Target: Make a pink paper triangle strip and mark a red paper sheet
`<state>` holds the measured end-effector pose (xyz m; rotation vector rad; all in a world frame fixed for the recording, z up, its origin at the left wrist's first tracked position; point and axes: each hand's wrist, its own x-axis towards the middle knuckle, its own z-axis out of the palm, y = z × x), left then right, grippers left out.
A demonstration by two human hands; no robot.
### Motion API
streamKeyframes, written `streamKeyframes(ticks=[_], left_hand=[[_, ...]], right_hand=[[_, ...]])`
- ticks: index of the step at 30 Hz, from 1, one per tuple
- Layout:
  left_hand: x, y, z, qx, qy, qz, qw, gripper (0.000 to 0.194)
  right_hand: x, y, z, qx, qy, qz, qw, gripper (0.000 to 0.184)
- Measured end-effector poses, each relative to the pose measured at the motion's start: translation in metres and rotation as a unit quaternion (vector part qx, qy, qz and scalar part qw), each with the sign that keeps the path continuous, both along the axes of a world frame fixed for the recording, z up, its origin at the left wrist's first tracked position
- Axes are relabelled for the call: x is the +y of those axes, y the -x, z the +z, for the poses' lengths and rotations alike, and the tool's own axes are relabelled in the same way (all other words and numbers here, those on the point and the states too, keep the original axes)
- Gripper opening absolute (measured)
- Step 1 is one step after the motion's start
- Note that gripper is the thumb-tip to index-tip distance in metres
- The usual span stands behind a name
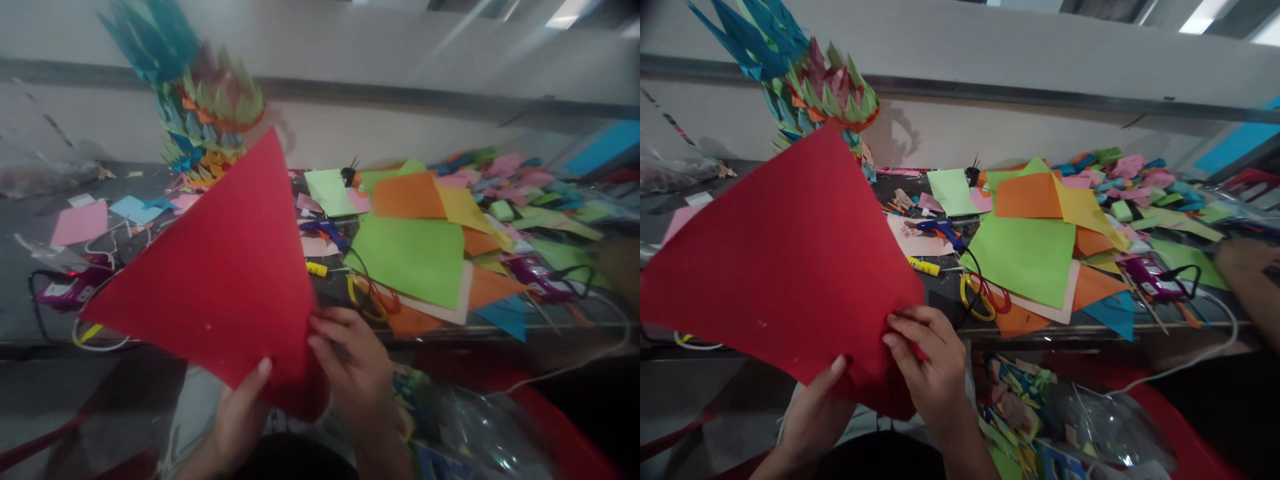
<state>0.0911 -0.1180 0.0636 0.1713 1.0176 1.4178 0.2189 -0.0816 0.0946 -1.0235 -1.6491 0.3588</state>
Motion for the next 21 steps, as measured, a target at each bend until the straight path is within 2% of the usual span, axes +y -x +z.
streamKeyframes(ticks=[4, 9, 15, 21], left_hand=[[0.003, 0.001, 0.006, -0.027, 0.008, 0.013, 1.0, 0.055], [0.006, 0.001, 0.011, -0.009, 0.023, 0.006, 1.0, 0.058], [0.003, 0.004, 0.003, -0.007, -0.026, -0.014, 1.0, 0.056], [0.003, 0.001, 0.0, 0.004, -0.006, -0.011, 1.0, 0.048]], right_hand=[[0.001, -0.004, 0.003, -0.017, -0.006, 0.012, 1.0, 0.019], [0.001, -0.005, 0.002, -0.065, -0.039, -0.012, 0.997, 0.016], [0.005, -0.004, -0.004, -0.111, -0.072, -0.011, 0.991, 0.017], [0.009, -0.003, -0.01, -0.127, -0.038, 0.006, 0.991, 0.014]])
